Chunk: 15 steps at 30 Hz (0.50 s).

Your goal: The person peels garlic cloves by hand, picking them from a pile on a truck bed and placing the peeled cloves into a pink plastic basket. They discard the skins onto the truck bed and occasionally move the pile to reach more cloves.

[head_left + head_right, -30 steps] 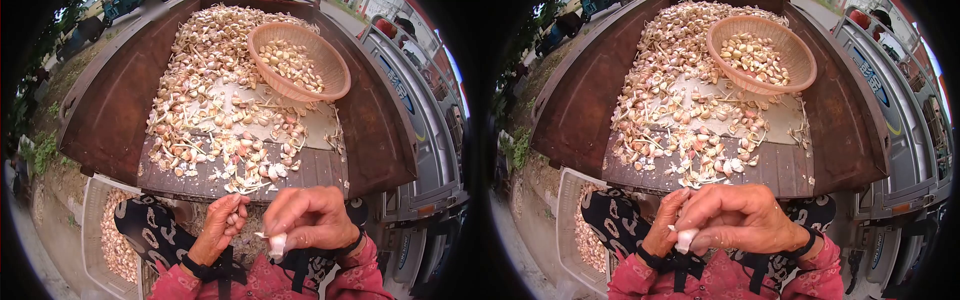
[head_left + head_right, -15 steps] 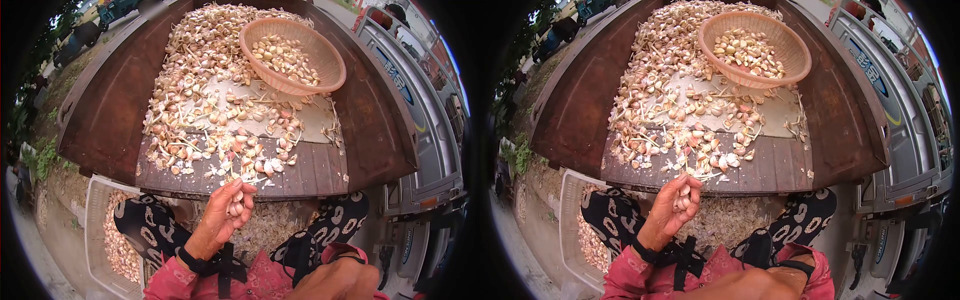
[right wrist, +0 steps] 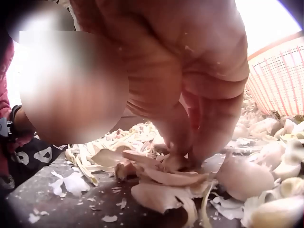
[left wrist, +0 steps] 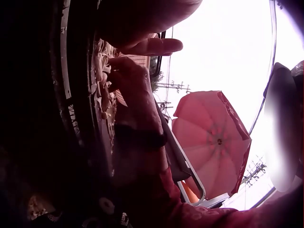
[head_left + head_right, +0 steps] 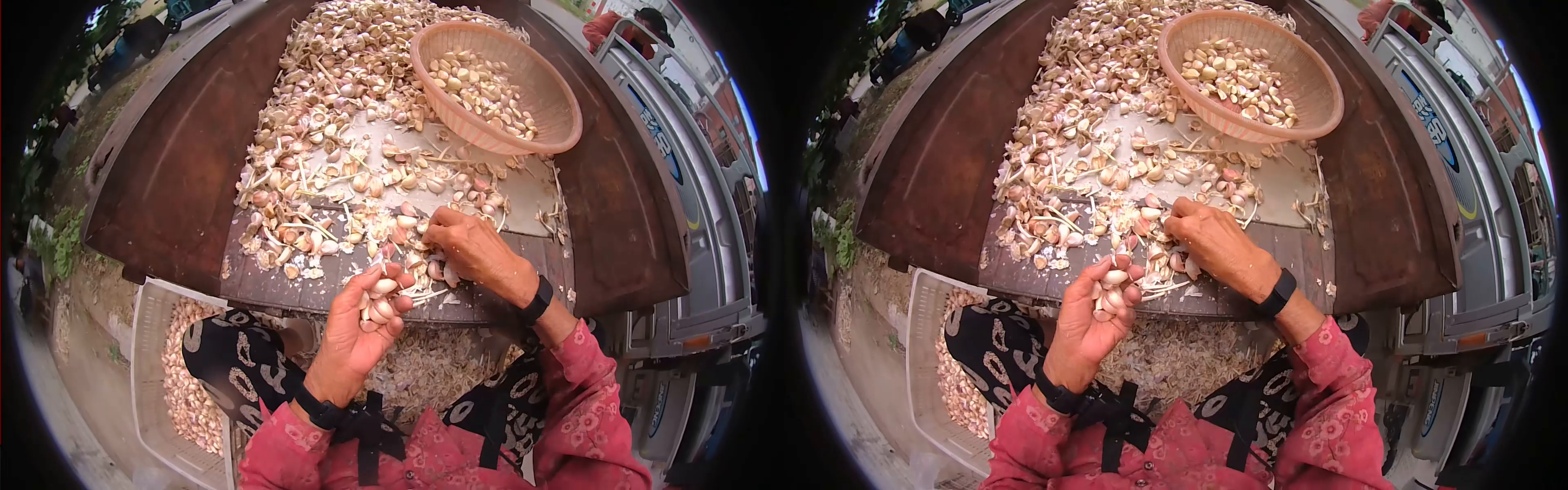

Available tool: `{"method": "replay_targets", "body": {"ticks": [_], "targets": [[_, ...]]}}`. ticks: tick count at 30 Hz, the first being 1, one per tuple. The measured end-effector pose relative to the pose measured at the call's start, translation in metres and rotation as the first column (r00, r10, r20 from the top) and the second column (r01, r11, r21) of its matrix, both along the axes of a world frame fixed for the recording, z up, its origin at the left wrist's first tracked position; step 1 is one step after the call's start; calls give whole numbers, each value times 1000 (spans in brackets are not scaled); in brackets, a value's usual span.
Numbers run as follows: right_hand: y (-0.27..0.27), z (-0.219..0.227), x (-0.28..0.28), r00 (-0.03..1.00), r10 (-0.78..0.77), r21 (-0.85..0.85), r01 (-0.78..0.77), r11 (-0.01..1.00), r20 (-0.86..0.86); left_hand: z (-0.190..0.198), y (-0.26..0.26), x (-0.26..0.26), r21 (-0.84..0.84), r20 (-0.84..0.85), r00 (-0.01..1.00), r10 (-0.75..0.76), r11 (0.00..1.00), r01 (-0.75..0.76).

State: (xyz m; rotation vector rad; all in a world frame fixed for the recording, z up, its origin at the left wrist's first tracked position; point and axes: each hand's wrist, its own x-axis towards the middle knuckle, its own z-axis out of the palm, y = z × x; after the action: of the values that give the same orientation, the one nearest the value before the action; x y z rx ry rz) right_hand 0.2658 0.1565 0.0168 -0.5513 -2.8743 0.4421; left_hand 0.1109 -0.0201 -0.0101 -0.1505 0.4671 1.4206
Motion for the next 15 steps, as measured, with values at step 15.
{"method": "replay_targets", "body": {"ticks": [15], "targets": [[-45,15,48,793,-588,-979,-203,-11,-158,-2,-28,12,-25,-9,1000,7,1000,-7]]}}
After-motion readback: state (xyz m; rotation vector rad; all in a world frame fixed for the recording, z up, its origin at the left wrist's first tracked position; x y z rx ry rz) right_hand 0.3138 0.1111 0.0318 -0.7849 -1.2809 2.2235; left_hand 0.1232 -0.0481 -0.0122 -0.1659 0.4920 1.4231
